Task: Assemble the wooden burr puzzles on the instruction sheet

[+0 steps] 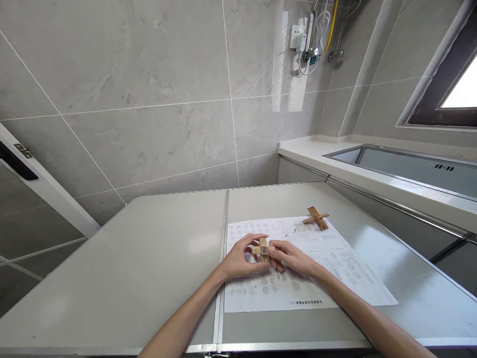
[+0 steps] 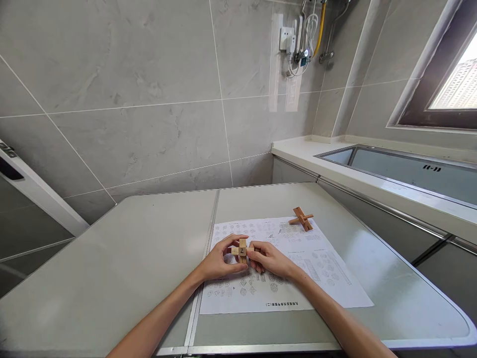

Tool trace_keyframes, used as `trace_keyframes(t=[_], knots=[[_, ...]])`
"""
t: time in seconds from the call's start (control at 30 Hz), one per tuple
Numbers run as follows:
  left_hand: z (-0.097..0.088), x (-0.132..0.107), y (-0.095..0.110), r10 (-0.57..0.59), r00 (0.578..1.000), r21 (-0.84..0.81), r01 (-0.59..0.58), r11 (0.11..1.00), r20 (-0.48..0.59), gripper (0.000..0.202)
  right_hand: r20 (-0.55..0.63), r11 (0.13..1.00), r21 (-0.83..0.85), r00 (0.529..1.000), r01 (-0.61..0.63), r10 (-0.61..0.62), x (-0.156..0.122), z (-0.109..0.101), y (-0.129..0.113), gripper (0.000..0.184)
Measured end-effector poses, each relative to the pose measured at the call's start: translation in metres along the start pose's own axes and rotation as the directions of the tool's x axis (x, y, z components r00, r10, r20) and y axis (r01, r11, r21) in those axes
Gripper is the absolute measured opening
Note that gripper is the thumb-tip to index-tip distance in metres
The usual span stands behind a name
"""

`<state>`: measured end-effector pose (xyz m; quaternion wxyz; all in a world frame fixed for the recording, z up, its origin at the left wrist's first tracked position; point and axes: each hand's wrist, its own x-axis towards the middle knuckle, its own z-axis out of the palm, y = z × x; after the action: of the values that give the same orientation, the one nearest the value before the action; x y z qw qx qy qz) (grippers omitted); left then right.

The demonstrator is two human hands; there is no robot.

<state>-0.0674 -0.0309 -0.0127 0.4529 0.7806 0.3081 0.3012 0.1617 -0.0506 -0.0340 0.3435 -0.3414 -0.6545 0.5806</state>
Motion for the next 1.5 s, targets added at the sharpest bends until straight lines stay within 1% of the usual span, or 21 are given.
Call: trace_keyframes(t=[0.1, 0.17, 0.2, 0.3, 0.33, 0.4, 0.5, 0.67, 0.83, 0.93, 1.0, 1.1, 1.2, 1.23, 1.27, 1.3, 1.33, 1.37, 1.43, 1.5], knots=[[0.0, 0.001, -0.003, -0.054, 0.998, -0.024, 0.053, 0.998, -0.037, 0.076, -0.03, 0.995, 0.097, 0.999, -0.023, 0.026, 0.002, -0.001, 0.0, 0.047], [0.0, 0.003, -0.008, -0.1, 0.991, -0.057, 0.095, 0.994, -0.093, 0.079, -0.101, 0.974, 0.221, 0.992, -0.049, 0.073, 0.005, -0.003, 0.001, 0.046], [0.0, 0.004, -0.011, -0.118, 0.985, -0.076, 0.109, 0.991, -0.123, 0.077, -0.147, 0.952, 0.298, 0.983, -0.064, 0.112, 0.007, -0.006, 0.002, 0.045], [-0.001, 0.006, -0.019, -0.161, 0.97, -0.108, 0.143, 0.984, -0.183, 0.059, -0.283, 0.831, 0.554, 0.926, -0.056, 0.251, 0.011, -0.016, 0.009, 0.038], [-0.001, 0.007, -0.021, -0.178, 0.965, -0.107, 0.16, 0.981, -0.191, 0.054, -0.327, 0.774, 0.634, 0.903, -0.007, 0.277, 0.013, -0.021, 0.012, 0.034], [-0.001, 0.007, -0.023, -0.206, 0.958, -0.089, 0.192, 0.977, -0.201, 0.047, -0.385, 0.746, 0.664, 0.878, 0.05, 0.283, 0.014, -0.03, 0.019, 0.032], [-0.001, 0.007, -0.023, -0.22, 0.952, -0.045, 0.215, 0.976, -0.211, 0.043, -0.451, 0.731, 0.673, 0.846, 0.112, 0.285, 0.016, -0.043, 0.028, 0.033], [-0.001, 0.006, -0.023, -0.248, 0.95, -0.004, 0.252, 0.968, -0.188, 0.042, -0.524, 0.758, 0.629, 0.815, 0.174, 0.248, 0.015, -0.057, 0.034, 0.034], [-0.001, 0.006, -0.021, -0.252, 0.953, 0.037, 0.261, 0.965, -0.169, 0.037, -0.575, 0.831, 0.525, 0.797, 0.185, 0.186, 0.015, -0.062, 0.034, 0.044], [0.001, 0.005, -0.016, -0.188, 0.967, 0.124, 0.21, 0.97, -0.171, 0.025, -0.585, 0.882, 0.445, 0.796, 0.154, 0.156, 0.015, -0.055, 0.031, 0.048], [0.004, 0.003, -0.012, -0.112, 0.984, 0.221, 0.141, 0.965, -0.138, 0.02, -0.581, 0.918, 0.38, 0.801, 0.114, 0.141, 0.015, -0.045, 0.028, 0.045], [0.009, -0.001, -0.01, 0.03, 0.999, 0.401, -0.023, 0.916, -0.012, 0.018, -0.561, 0.967, 0.251, 0.82, 0.035, 0.116, 0.014, -0.027, 0.023, 0.039], [0.014, -0.005, -0.012, 0.152, 0.981, 0.546, -0.195, 0.815, 0.124, 0.021, -0.546, 0.996, 0.085, 0.837, 0.005, 0.042, 0.012, -0.01, 0.02, 0.034], [0.015, -0.006, -0.014, 0.176, 0.973, 0.574, -0.23, 0.786, 0.149, 0.021, -0.517, 1.0, -0.025, 0.856, -0.001, -0.012, 0.011, -0.006, 0.02, 0.03], [0.016, -0.006, -0.015, 0.192, 0.968, 0.593, -0.252, 0.764, 0.164, 0.021, -0.454, 0.977, -0.211, 0.887, -0.014, -0.086, 0.01, -0.002, 0.019, 0.026], [0.017, -0.006, -0.016, 0.201, 0.964, 0.607, -0.264, 0.75, 0.172, 0.021, -0.39, 0.935, -0.355, 0.911, -0.018, -0.131, 0.009, 0.0, 0.019, 0.022], [0.017, -0.006, -0.017, 0.207, 0.962, 0.616, -0.272, 0.74, 0.176, 0.02, -0.33, 0.878, -0.479, 0.93, -0.017, -0.162, 0.008, 0.002, 0.018, 0.019], [0.018, -0.006, -0.018, 0.211, 0.961, 0.623, -0.276, 0.732, 0.178, 0.019, -0.287, 0.827, -0.562, 0.942, -0.016, -0.177, 0.007, 0.003, 0.018, 0.016], [0.018, -0.006, -0.018, 0.218, 0.959, 0.632, -0.282, 0.722, 0.179, 0.018, -0.265, 0.786, -0.618, 0.946, -0.019, -0.186, 0.006, 0.004, 0.017, 0.015], [0.018, -0.006, -0.018, 0.216, 0.96, 0.638, -0.279, 0.718, 0.177, 0.018, -0.267, 0.778, -0.627, 0.944, -0.018, -0.193, 0.005, 0.004, 0.016, 0.015]])
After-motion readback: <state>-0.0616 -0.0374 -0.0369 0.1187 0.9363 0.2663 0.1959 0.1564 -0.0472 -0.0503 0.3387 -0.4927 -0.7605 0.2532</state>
